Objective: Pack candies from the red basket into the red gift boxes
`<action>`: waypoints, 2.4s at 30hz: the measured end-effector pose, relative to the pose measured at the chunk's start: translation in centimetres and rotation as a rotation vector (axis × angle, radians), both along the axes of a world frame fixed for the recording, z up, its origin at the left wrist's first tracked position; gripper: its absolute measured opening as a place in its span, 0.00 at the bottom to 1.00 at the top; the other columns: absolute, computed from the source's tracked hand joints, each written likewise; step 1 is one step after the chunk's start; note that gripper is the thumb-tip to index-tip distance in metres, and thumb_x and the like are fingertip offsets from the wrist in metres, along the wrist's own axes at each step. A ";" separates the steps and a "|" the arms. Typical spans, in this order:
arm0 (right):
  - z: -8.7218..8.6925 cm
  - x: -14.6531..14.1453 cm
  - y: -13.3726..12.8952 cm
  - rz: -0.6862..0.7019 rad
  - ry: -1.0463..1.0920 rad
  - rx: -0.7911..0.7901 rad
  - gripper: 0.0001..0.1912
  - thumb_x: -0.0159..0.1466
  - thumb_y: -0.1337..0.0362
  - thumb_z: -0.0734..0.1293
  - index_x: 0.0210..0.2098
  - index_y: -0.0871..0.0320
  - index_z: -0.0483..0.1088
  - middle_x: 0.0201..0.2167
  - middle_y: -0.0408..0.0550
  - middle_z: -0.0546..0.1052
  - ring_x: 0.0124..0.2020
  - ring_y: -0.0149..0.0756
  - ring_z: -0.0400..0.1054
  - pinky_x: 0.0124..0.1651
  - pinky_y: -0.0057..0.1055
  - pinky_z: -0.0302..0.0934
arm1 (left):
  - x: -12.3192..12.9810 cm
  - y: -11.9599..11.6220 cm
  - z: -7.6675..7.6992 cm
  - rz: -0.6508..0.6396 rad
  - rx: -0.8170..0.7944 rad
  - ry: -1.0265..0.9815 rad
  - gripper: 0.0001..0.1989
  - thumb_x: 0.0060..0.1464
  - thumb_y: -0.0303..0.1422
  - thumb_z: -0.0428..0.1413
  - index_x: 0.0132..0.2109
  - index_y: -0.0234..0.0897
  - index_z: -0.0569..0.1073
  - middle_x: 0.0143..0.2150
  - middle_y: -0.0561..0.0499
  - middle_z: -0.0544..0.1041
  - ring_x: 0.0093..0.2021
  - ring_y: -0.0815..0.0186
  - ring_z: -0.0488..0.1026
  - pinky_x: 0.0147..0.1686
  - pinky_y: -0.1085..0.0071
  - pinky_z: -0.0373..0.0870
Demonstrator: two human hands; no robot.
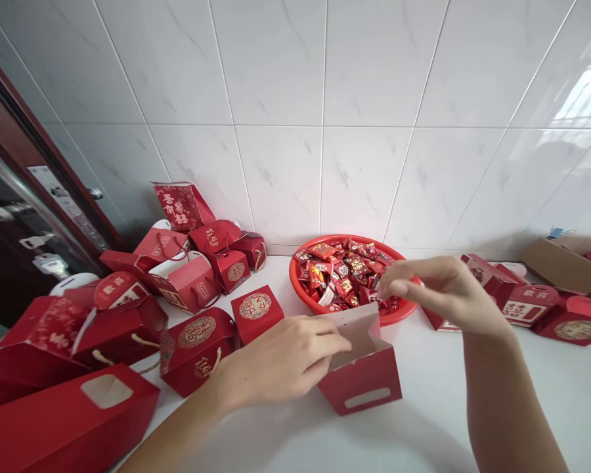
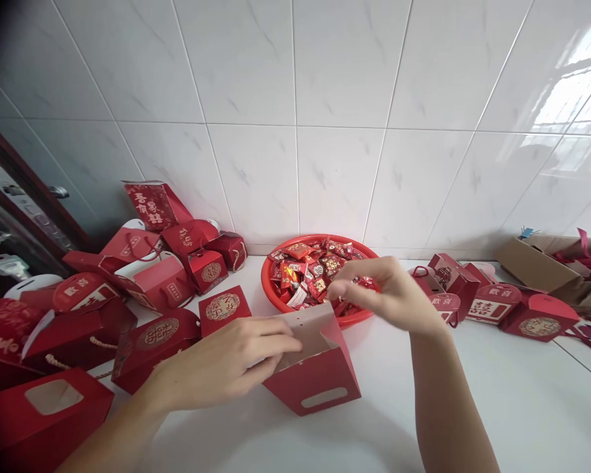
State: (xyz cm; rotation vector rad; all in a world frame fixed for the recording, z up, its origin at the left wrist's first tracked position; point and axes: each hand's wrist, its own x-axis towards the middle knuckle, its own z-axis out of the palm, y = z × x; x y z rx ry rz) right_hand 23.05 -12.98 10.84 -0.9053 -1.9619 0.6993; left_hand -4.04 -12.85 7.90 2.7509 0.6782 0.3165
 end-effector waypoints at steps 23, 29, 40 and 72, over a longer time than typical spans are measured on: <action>-8.0 3.6 9.2 -0.352 -0.608 -0.217 0.09 0.48 0.67 0.75 0.30 0.55 0.75 0.32 0.47 0.79 0.34 0.43 0.71 0.34 0.33 0.62 | -2.0 0.8 1.6 -0.063 -0.054 -0.278 0.12 0.63 0.24 0.55 0.46 0.43 0.79 0.43 0.54 0.83 0.43 0.70 0.80 0.67 0.63 0.62; -6.1 2.0 8.0 -0.256 -0.075 -0.081 0.15 0.55 0.55 0.75 0.38 0.55 0.75 0.40 0.49 0.81 0.41 0.44 0.74 0.46 0.41 0.68 | -2.0 3.3 1.3 0.238 -0.097 -0.756 0.07 0.62 0.33 0.58 0.44 0.39 0.81 0.45 0.47 0.83 0.49 0.60 0.79 0.55 0.65 0.74; -5.4 -5.2 4.9 -0.059 0.224 -0.066 0.19 0.61 0.58 0.75 0.51 0.52 0.76 0.35 0.47 0.79 0.35 0.39 0.73 0.39 0.39 0.71 | 0.2 7.1 -1.7 0.374 -0.568 -0.713 0.19 0.54 0.40 0.65 0.49 0.33 0.81 0.45 0.43 0.83 0.43 0.58 0.79 0.45 0.64 0.76; -6.1 -5.7 5.3 -0.115 0.490 -0.260 0.18 0.55 0.51 0.79 0.27 0.56 0.72 0.24 0.41 0.72 0.27 0.33 0.66 0.30 0.30 0.63 | 1.3 8.2 -3.8 0.330 -0.947 -0.907 0.24 0.47 0.41 0.71 0.48 0.31 0.81 0.39 0.45 0.84 0.34 0.63 0.79 0.44 0.62 0.77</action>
